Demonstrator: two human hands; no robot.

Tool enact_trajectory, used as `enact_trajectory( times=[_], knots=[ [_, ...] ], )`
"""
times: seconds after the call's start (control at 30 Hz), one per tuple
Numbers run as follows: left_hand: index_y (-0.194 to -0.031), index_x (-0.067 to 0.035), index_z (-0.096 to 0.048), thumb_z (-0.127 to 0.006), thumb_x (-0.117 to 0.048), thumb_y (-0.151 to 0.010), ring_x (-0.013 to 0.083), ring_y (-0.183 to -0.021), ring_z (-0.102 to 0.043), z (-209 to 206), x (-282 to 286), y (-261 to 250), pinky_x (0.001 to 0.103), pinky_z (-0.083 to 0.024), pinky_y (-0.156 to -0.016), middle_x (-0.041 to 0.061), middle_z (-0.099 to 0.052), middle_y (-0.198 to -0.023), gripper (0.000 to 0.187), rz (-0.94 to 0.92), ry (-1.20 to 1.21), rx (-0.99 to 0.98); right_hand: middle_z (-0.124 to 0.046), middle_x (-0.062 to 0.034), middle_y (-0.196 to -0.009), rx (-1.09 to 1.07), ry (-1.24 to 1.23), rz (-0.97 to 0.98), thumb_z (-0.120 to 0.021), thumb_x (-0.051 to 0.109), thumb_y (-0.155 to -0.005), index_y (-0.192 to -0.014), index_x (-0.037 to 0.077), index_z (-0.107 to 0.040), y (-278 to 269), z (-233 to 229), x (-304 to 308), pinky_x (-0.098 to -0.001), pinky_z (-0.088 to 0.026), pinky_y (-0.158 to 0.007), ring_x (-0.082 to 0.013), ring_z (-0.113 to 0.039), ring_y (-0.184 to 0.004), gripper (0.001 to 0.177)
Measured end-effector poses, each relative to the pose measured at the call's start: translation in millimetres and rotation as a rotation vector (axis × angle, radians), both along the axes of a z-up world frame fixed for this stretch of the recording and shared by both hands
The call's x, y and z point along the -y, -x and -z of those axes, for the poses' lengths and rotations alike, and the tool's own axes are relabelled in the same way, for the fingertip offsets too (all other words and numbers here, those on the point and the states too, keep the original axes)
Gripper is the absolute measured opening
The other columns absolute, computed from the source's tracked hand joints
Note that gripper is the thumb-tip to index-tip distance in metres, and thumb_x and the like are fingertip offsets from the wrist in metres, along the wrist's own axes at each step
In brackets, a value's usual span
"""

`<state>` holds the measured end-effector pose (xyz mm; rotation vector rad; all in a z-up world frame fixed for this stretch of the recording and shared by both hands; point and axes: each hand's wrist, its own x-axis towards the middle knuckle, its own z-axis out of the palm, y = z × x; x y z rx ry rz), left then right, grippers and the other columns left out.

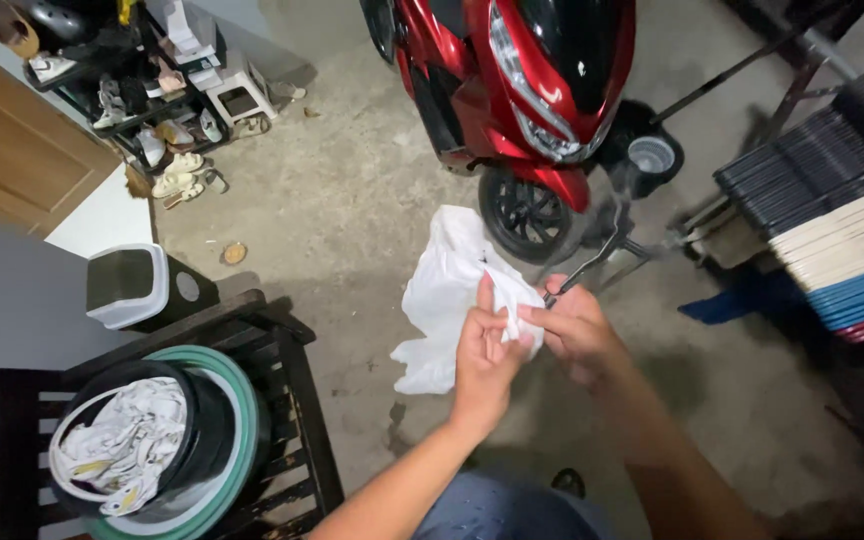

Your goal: Hang various pieces of laundry on a drying rack using hangers.

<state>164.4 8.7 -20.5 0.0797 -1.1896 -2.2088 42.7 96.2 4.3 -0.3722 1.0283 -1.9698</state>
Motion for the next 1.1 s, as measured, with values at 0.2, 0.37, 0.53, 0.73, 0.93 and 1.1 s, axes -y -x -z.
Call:
enact_trajectory(
  times=[0.2,0.37,0.53,0.73,0.93,1.1],
  knots=[
    [-0.097,-0.002,-0.056,-0.065,-0.001,-0.098,0.0291,-0.117,-0.063,-4.2,-2.0,-10.5,0.043,-0.057,-0.098,0.029,-0.061,-0.146,0.009,0.044,0.136,0.157,-0.060,-0.0101,-0.117,-0.242,0.032,-0.076,-0.071,-0.014,-0.078,-0.104,0.013,-0.039,38.2,-10.6,-29.3,-0.0359,-0.053,-0.095,-0.0186,-0.062,-0.113,0.050],
    [-0.103,0.002,-0.065,-0.068,-0.021,-0.096,0.0313,-0.101,-0.068,-63.1,66.8,14.1,0.040,-0.056,-0.089,0.025,-0.074,-0.107,0.024,-0.337,0.586,0.196,-0.064,-0.0115,-0.111,-0.586,-0.141,-0.316,-0.071,-0.014,-0.076,-0.101,0.013,-0.038,83.3,-46.3,-70.7,-0.0333,-0.054,-0.090,-0.0171,-0.063,-0.106,0.049],
    [-0.131,-0.001,-0.064,-0.080,-0.024,-0.078,0.0270,-0.108,-0.066,-49.6,60.1,57.3,0.038,-0.051,-0.093,0.018,-0.073,-0.118,0.060,-0.027,1.269,0.098,-0.069,-0.0120,-0.104,-0.582,-0.189,-0.341,-0.071,-0.014,-0.070,-0.098,0.013,-0.038,102.1,-91.4,-93.9,-0.0335,-0.056,-0.079,-0.0183,-0.068,-0.098,0.050],
    [-0.125,-0.011,-0.073,-0.066,-0.025,-0.097,0.0077,-0.087,-0.066,-15.2,50.1,80.1,0.029,-0.055,-0.082,0.003,-0.079,-0.101,0.032,0.435,0.876,0.492,-0.073,-0.0161,-0.104,-0.877,-0.517,-0.199,-0.077,-0.012,-0.072,-0.093,0.010,-0.035,150.3,-90.8,-130.1,-0.0342,-0.059,-0.085,-0.0205,-0.072,-0.100,0.051],
    [-0.096,0.006,-0.068,-0.061,-0.030,-0.108,0.0115,-0.078,-0.056,17.6,47.4,93.3,0.035,-0.052,-0.074,0.009,-0.066,-0.085,0.039,0.399,0.730,0.605,-0.068,-0.0148,-0.120,-0.691,-0.348,0.228,-0.066,-0.010,-0.086,-0.100,0.012,-0.033,144.7,-59.0,-143.1,-0.0363,-0.057,-0.092,-0.0212,-0.069,-0.104,0.043],
    [-0.109,0.006,-0.067,-0.057,-0.019,-0.099,0.0236,-0.082,-0.071,-29.5,27.6,80.1,0.041,-0.059,-0.080,0.013,-0.075,-0.094,0.029,0.532,-0.342,0.639,-0.069,-0.0213,-0.113,-0.665,-0.372,0.299,-0.049,-0.003,-0.104,-0.108,0.004,-0.048,83.2,-55.6,-139.4,-0.0371,-0.061,-0.093,-0.0288,-0.073,-0.101,0.008]
  ],
)
